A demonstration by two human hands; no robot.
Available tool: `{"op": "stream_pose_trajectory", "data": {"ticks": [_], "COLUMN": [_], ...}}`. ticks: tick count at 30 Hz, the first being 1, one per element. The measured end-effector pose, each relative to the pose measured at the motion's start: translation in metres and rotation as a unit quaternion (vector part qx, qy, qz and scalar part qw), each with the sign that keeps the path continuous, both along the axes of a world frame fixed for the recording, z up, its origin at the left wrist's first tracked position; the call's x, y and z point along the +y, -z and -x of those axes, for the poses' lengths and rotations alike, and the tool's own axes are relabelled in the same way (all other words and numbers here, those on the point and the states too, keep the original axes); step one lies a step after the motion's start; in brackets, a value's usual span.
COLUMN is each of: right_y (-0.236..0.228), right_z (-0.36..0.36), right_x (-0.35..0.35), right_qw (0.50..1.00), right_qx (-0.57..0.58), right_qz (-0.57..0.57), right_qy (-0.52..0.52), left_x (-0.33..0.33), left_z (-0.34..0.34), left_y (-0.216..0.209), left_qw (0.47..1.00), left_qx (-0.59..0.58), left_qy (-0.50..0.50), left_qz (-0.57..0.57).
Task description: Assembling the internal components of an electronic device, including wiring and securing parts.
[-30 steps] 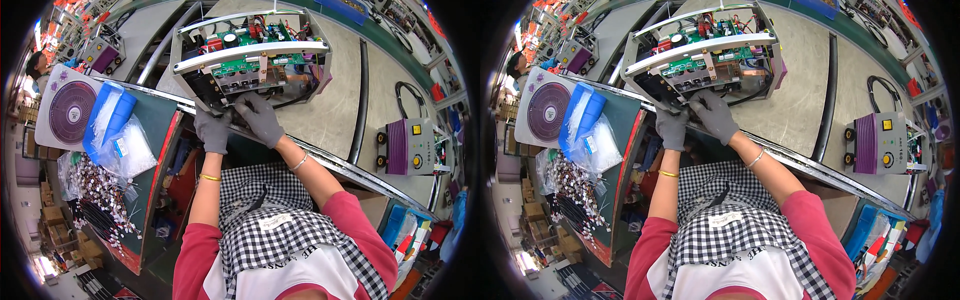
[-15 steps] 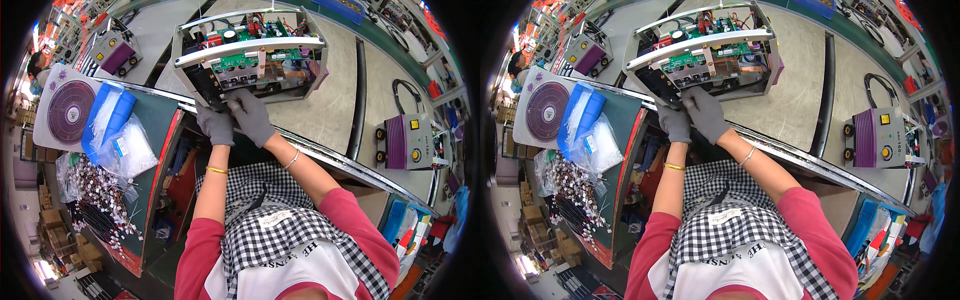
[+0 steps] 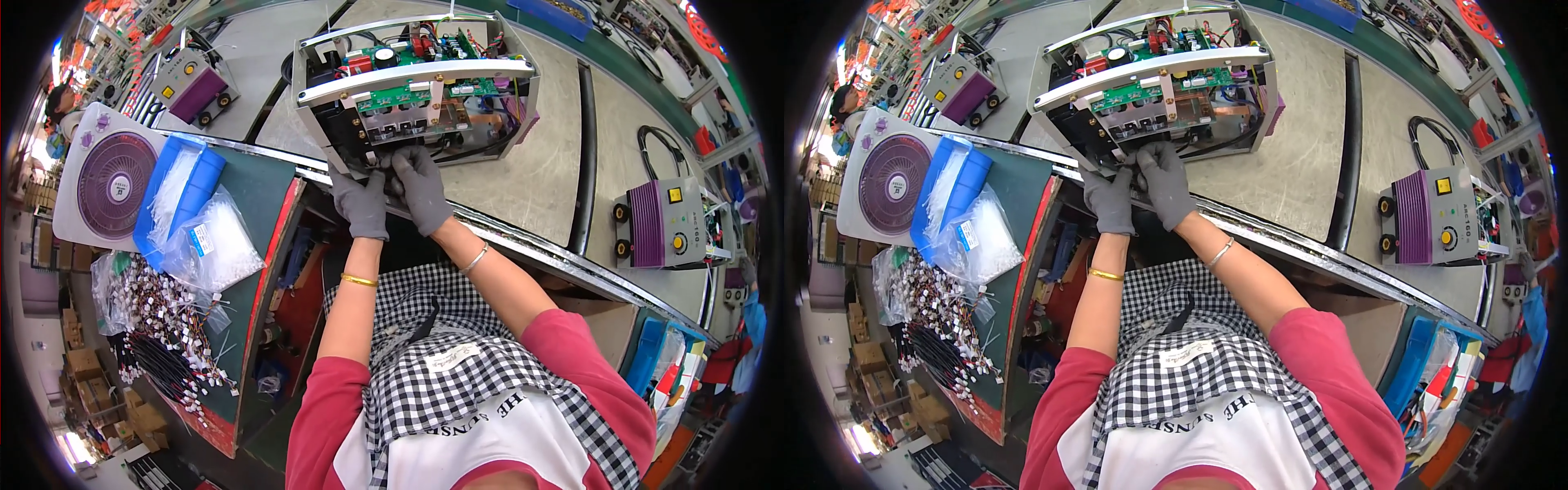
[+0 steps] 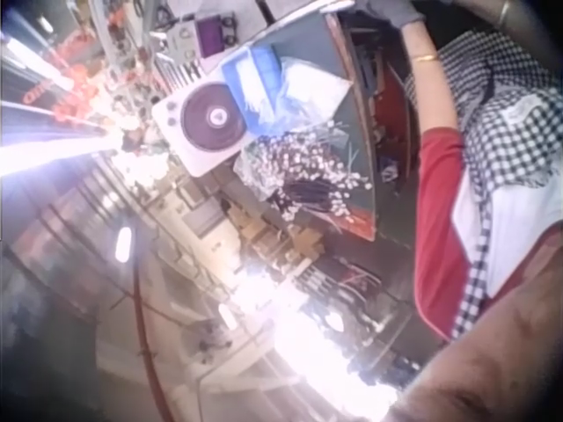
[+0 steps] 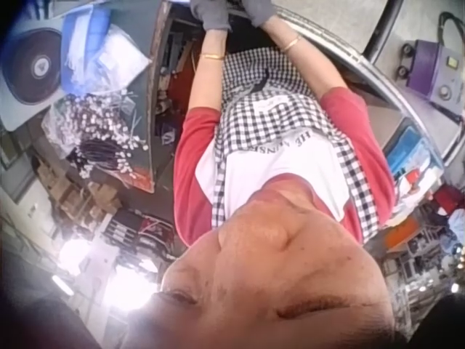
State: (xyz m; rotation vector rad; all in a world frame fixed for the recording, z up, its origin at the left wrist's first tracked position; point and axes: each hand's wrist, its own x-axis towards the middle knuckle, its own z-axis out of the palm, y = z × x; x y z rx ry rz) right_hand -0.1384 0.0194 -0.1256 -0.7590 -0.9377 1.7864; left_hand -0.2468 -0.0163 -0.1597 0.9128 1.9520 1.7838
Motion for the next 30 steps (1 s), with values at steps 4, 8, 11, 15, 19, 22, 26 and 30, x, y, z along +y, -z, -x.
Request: {"op": "stream_pose_trajectory", "data": {"ticks": [4,8,11,15,19,22,26,30], "right_y": [0.001,-0.006,-0.018,-0.033,-0.036,-0.032,-0.027,-0.028], "right_z": [-0.002,-0.007,-0.005,0.007,0.012,-0.002,-0.025,-0.043], "right_x": [-0.005,-0.012,-0.015,-0.022,-0.025,-0.016,-0.008,-0.007], "right_qw": [0.999,0.988,0.978,0.957,0.965,0.971,0.983,0.98], "right_qx": [-0.011,0.029,0.0,0.015,-0.016,-0.007,-0.078,-0.18], "right_qz": [0.007,0.101,0.176,0.279,0.25,0.199,0.103,-0.046], "right_qy": [-0.031,-0.11,-0.111,-0.082,-0.082,-0.134,-0.132,-0.075], "left_x": [-0.001,-0.004,-0.011,-0.014,-0.012,-0.014,-0.02,-0.054], "left_z": [0.004,0.018,0.029,0.032,0.032,0.041,0.04,0.035], "left_y": [0.005,0.013,0.024,0.047,0.059,0.052,0.031,-0.001], "left_qw": [0.999,0.993,0.989,0.985,0.987,0.979,0.963,0.961], "left_qx": [0.029,0.083,0.04,0.042,0.029,0.075,0.13,0.177], "left_qy": [0.013,0.077,0.137,0.165,0.157,0.188,0.198,0.162], "left_qz": [0.011,0.021,0.044,0.02,-0.004,0.035,0.13,0.139]}}
